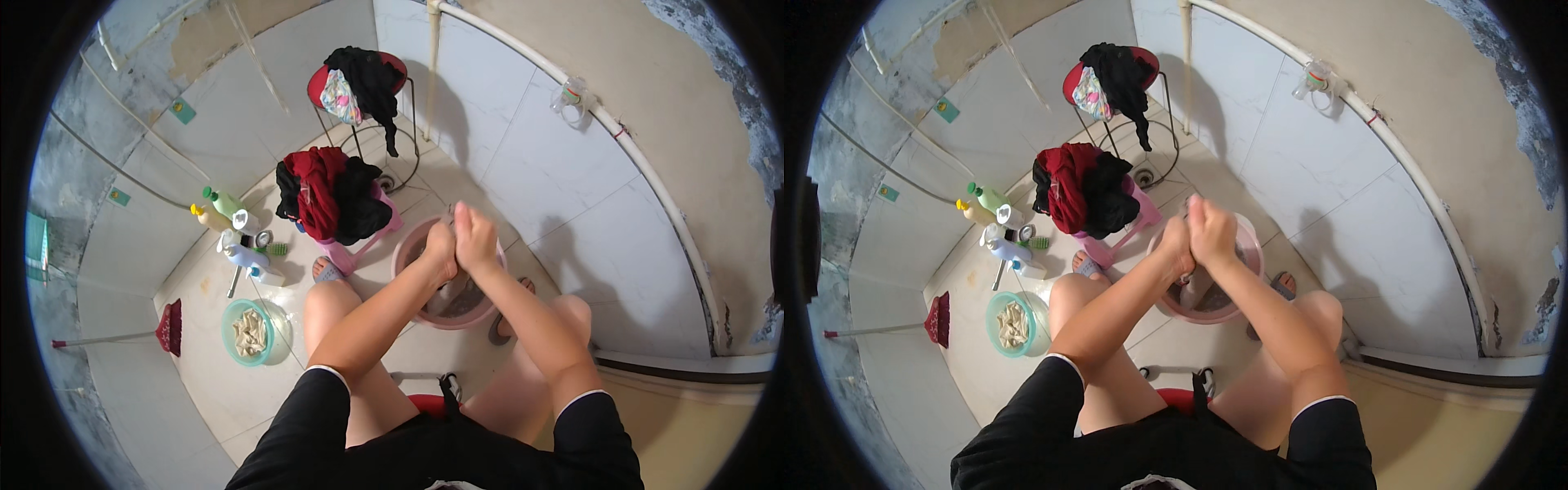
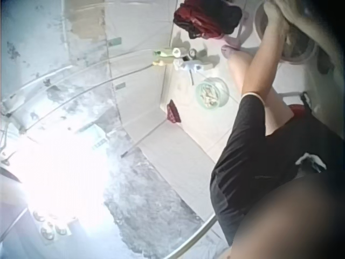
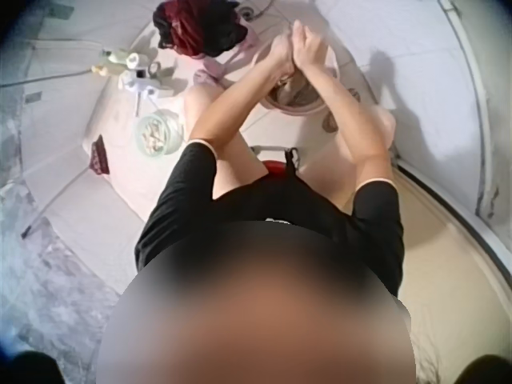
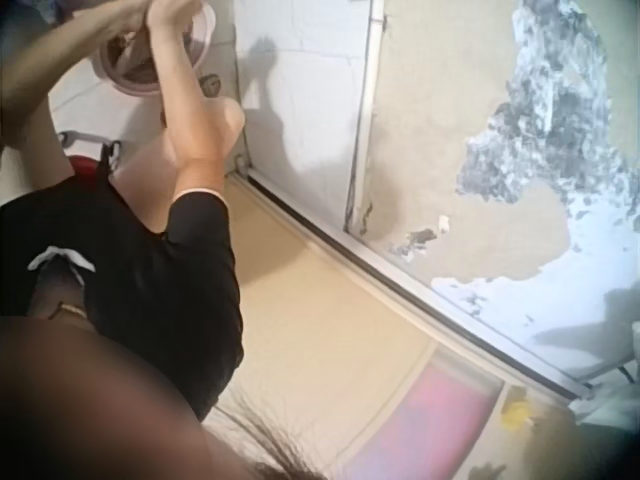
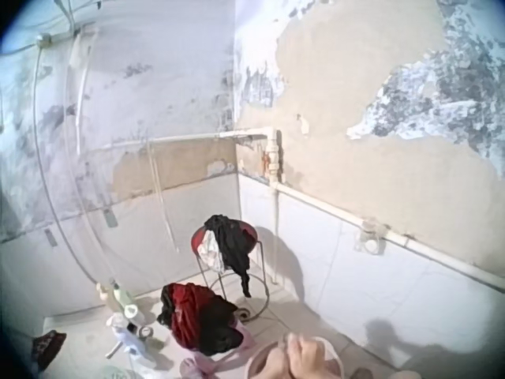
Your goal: The person washes a garment by hand in a basin, scrubbing and wringing the fabric, then opens a detergent packet and pours the contents into the basin.
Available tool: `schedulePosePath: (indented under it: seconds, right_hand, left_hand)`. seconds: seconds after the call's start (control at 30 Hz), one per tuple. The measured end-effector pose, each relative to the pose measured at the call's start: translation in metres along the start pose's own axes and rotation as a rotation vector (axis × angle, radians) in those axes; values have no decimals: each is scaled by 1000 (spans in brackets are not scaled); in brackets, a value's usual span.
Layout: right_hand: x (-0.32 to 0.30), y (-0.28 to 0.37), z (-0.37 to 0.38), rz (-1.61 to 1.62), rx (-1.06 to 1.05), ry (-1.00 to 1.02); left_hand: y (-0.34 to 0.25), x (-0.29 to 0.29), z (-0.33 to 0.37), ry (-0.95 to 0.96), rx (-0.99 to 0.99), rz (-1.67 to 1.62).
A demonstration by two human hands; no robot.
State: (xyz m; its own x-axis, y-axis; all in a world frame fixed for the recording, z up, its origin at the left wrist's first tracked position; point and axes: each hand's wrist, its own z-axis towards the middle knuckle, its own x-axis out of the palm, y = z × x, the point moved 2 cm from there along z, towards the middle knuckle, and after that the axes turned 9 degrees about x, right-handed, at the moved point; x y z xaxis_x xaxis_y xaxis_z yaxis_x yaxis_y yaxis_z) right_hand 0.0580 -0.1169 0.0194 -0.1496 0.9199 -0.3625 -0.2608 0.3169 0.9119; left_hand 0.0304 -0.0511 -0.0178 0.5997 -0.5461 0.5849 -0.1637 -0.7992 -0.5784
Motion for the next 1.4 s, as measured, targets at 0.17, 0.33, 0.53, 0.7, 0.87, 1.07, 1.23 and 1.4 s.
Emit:
schedulePosePath:
  seconds: [0.17,0.33,0.53,0.7,0.87,1.07,1.23,1.4]
  right_hand:
    - [-37,-9,49,896,900,470]
    - [-83,13,57,1147,905,681]
    - [-117,-4,71,1220,817,558]
    - [-99,2,65,1064,836,236]
    - [-30,52,-5,200,-566,136]
    - [-14,22,31,315,97,220]
    - [1,37,-14,54,-413,168]
    - [-10,3,25,210,51,347]
  left_hand:
    - [-28,19,-29,223,-5,309]
    - [-55,1,-20,454,23,591]
    - [-84,-7,-28,531,579,862]
    - [-86,-7,-36,337,780,668]
    - [-41,-1,-16,106,461,341]
    - [-35,41,-41,49,37,-93]
    - [-18,1,3,142,261,-237]
    - [-40,37,-32,16,56,-121]
